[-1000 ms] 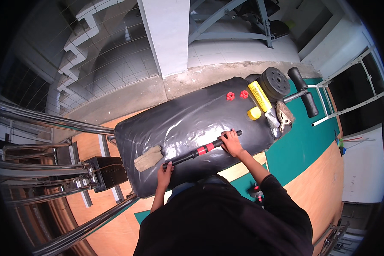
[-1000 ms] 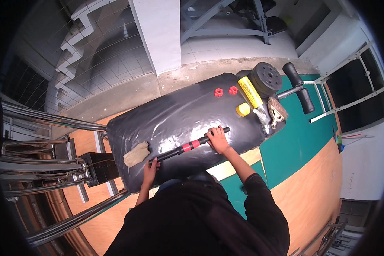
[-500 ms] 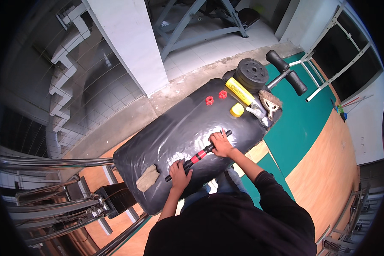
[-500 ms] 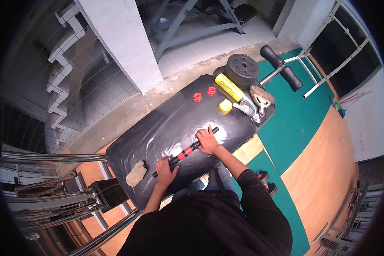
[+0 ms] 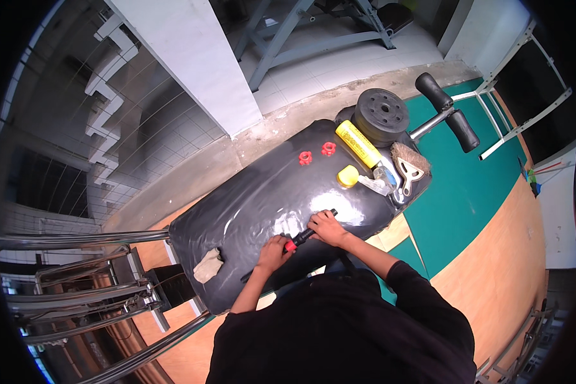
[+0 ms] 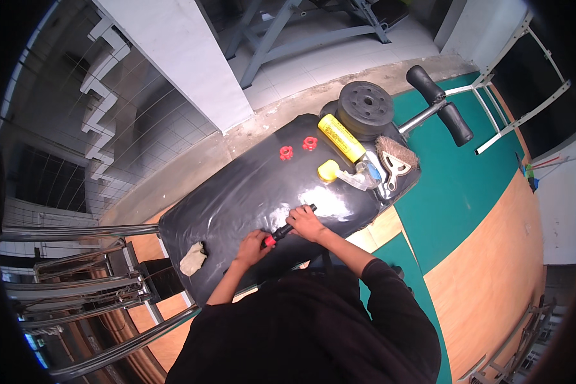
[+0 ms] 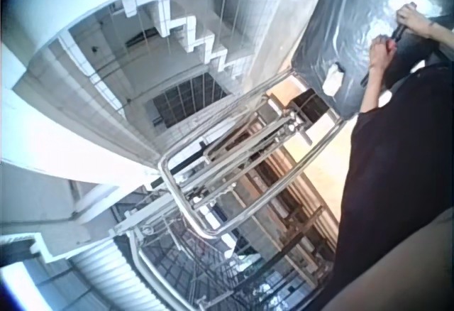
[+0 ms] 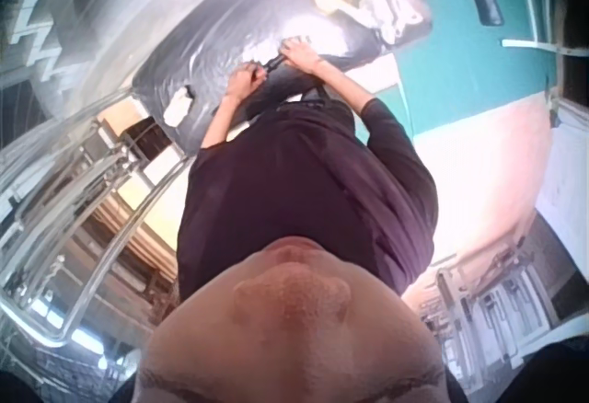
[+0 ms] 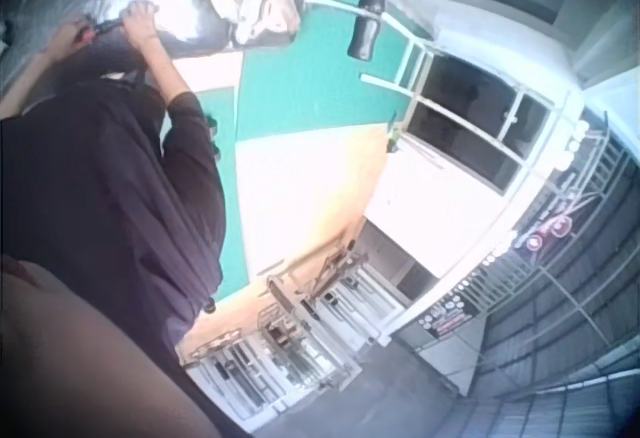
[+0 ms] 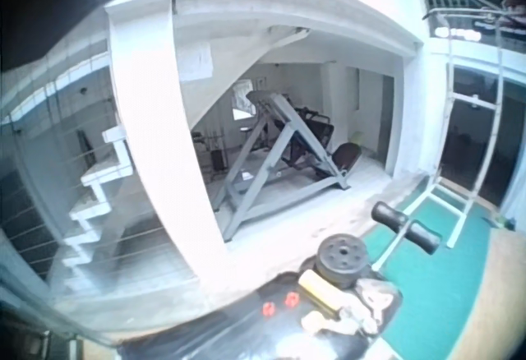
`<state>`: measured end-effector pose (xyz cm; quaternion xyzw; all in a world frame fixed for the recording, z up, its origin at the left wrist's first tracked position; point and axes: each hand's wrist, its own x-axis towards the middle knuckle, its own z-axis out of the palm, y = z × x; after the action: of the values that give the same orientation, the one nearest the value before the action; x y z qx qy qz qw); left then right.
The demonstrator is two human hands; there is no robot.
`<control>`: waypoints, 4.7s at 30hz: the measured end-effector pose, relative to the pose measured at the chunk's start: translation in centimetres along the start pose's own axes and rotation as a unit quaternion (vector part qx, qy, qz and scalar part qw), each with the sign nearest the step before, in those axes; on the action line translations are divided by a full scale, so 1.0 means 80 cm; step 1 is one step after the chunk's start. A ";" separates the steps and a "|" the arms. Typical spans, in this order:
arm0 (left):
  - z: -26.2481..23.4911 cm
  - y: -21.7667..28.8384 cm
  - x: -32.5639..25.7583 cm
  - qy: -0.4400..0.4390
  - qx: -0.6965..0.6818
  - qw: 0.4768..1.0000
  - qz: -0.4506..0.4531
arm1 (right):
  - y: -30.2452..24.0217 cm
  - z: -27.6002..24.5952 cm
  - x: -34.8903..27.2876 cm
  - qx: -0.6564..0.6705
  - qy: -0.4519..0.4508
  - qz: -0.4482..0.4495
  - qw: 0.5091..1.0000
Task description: The person wipes a black padded bench with a cloth, then assembles a dumbbell by sliding weight plates onto a bar and securing them with red collars. The person lifts the dumbbell and places it on the floor, then picks up another dumbbell and returns it to the bench.
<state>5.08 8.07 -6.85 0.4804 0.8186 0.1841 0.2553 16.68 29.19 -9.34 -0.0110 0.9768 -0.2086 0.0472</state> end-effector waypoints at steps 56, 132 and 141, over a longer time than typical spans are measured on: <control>0.016 0.038 0.044 0.244 -0.235 0.895 -0.290 | 0.107 -0.464 -0.043 0.528 0.188 0.274 0.781; -0.092 0.049 0.017 0.115 0.096 0.964 -0.220 | 0.370 -0.272 0.036 -0.225 -0.043 0.198 0.953; -0.084 0.036 0.009 0.107 0.098 0.970 -0.195 | 0.357 -0.350 0.040 -0.093 -0.011 0.207 0.974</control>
<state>2.76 9.69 -0.04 0.3112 0.9332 0.1002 0.1491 10.70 66.47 4.14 0.1852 0.9723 -0.1022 0.0992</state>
